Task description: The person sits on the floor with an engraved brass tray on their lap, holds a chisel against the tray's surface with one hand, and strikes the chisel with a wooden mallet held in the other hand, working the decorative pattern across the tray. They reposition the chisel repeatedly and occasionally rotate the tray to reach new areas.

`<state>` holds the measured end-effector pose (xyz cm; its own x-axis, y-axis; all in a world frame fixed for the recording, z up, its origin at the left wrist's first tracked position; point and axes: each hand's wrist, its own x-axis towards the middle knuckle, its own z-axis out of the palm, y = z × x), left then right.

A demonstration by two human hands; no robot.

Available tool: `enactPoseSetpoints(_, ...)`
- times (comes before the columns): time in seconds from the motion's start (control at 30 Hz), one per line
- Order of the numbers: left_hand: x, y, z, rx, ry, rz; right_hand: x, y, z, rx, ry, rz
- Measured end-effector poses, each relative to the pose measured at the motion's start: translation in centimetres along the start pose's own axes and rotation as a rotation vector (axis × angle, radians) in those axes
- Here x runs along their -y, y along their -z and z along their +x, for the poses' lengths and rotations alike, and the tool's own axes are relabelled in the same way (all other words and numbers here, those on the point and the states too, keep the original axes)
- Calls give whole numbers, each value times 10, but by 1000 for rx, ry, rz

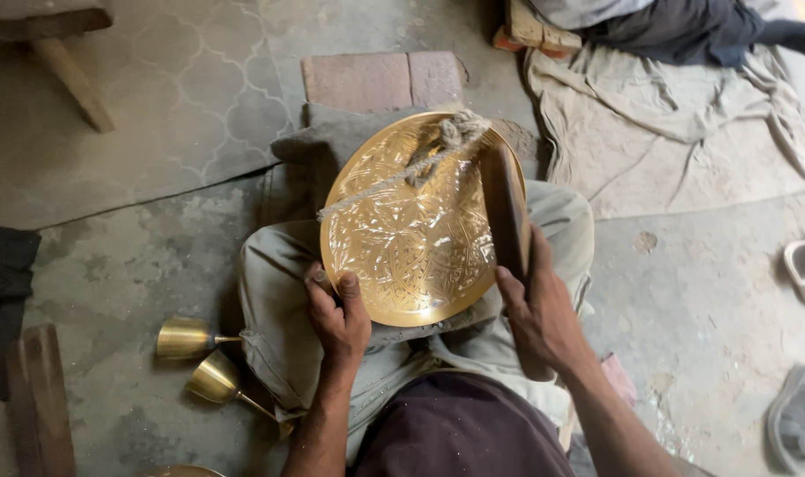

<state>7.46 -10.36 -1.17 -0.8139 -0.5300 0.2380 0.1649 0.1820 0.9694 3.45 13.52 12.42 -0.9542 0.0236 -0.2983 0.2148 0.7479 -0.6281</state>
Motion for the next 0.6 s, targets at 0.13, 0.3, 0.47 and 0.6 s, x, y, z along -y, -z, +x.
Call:
enactPoseSetpoints(0.13,4,-2,-3,-13,20,68,-4,-9,-18,-27,-104,70)
enactPoseSetpoints(0.3,7,-2,-6,-8,18,46,-12,-7,0,20,-31,141)
enactPoseSetpoints(0.47,11,-3,-7,12,4,31,-12,-16,14,11,51,212)
enactPoseSetpoints(0.6,13,-5,-7,-14,-22,81,-36,-21,-23,24,-195,335)
